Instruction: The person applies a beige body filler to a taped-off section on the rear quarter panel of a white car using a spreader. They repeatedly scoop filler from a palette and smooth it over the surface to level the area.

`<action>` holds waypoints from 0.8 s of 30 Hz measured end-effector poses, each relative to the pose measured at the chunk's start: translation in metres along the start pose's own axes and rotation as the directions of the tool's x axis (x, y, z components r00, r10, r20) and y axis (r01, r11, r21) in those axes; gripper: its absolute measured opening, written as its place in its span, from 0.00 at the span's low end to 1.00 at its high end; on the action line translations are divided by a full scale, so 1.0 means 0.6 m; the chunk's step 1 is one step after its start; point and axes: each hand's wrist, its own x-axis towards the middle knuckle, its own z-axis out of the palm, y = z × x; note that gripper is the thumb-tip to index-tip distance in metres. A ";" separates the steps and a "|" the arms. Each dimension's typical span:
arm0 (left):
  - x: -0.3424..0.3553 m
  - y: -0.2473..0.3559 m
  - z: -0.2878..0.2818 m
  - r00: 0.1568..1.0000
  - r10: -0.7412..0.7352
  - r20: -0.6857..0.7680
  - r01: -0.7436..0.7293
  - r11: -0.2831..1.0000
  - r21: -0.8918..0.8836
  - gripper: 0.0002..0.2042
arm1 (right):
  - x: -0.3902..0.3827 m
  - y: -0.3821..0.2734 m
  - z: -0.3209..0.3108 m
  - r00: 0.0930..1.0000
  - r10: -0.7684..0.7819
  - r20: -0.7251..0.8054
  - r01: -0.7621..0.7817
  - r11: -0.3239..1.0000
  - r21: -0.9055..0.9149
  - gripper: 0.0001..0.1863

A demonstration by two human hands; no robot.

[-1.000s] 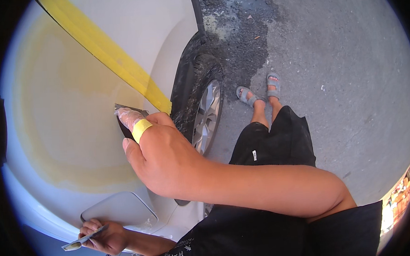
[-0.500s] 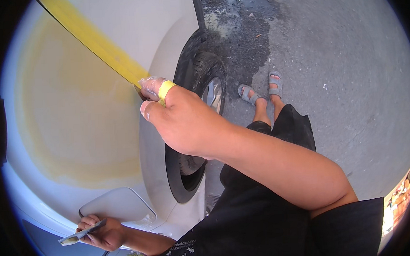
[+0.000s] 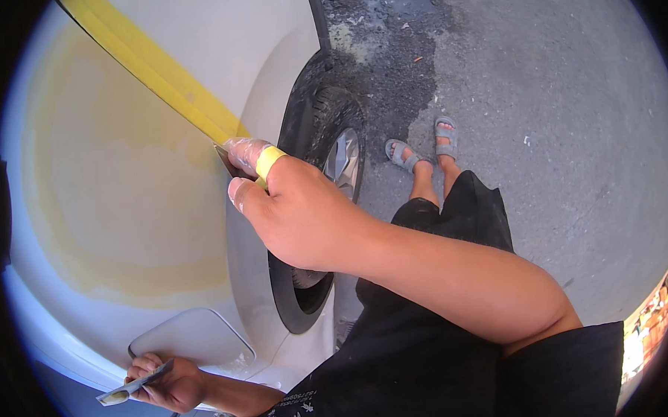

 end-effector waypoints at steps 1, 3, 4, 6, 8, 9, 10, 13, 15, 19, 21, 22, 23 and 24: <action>-0.001 -0.001 0.000 1.000 0.003 -0.005 -0.003 1.000 0.002 0.12 | 0.001 -0.002 0.006 0.999 0.042 -0.017 -0.043 0.995 -0.087 0.25; 0.000 -0.002 0.001 1.000 0.010 -0.008 -0.010 1.000 -0.006 0.13 | -0.003 -0.009 0.027 0.997 0.034 -0.065 -0.051 0.960 -0.274 0.25; 0.001 -0.004 0.004 1.000 0.014 -0.006 -0.014 1.000 -0.019 0.13 | -0.005 -0.004 0.038 0.995 -0.016 -0.096 -0.021 0.927 -0.375 0.25; 0.000 0.001 0.005 1.000 0.014 -0.008 -0.015 1.000 -0.023 0.13 | -0.014 -0.013 0.042 0.997 0.026 -0.079 -0.057 0.904 -0.423 0.25; 0.000 0.003 0.005 1.000 0.010 -0.012 -0.010 1.000 -0.017 0.12 | -0.024 -0.006 0.035 1.000 0.018 -0.011 -0.020 0.928 -0.371 0.25; 0.001 0.003 0.005 1.000 0.009 -0.005 -0.009 1.000 -0.017 0.12 | -0.027 -0.002 0.029 1.000 0.010 0.023 -0.002 0.939 -0.345 0.25; 0.001 0.002 0.002 1.000 0.007 0.002 -0.007 1.000 -0.017 0.12 | -0.027 0.002 0.021 1.000 -0.003 0.024 0.009 0.965 -0.260 0.25; 0.001 0.001 -0.004 0.999 0.013 0.040 -0.012 1.000 -0.029 0.12 | -0.011 0.006 -0.003 0.999 -0.038 0.013 0.039 0.998 -0.049 0.26; 0.000 0.000 -0.002 0.999 0.011 0.035 -0.010 0.999 -0.032 0.12 | 0.005 0.000 -0.002 1.000 -0.008 -0.004 0.007 0.995 -0.096 0.26; -0.001 0.001 0.005 1.000 0.019 -0.005 -0.019 1.000 -0.019 0.12 | 0.002 -0.019 0.027 0.998 0.014 -0.067 -0.037 0.933 -0.357 0.25; -0.003 0.002 0.010 0.999 0.031 -0.019 -0.031 0.999 -0.019 0.12 | -0.015 -0.013 0.041 0.997 -0.026 -0.076 -0.011 0.895 -0.447 0.25; -0.004 0.002 0.013 0.999 0.039 -0.031 -0.039 0.999 -0.018 0.12 | -0.022 -0.011 0.043 0.998 -0.027 -0.050 0.003 0.903 -0.430 0.25; -0.002 0.001 0.016 0.998 0.050 -0.041 -0.050 0.999 -0.017 0.12 | -0.025 -0.011 0.045 0.999 -0.032 -0.025 0.019 0.911 -0.411 0.25; -0.001 0.002 0.014 0.999 0.036 -0.031 -0.036 0.999 -0.017 0.12 | -0.030 -0.010 0.043 0.999 -0.034 0.004 0.033 0.919 -0.393 0.25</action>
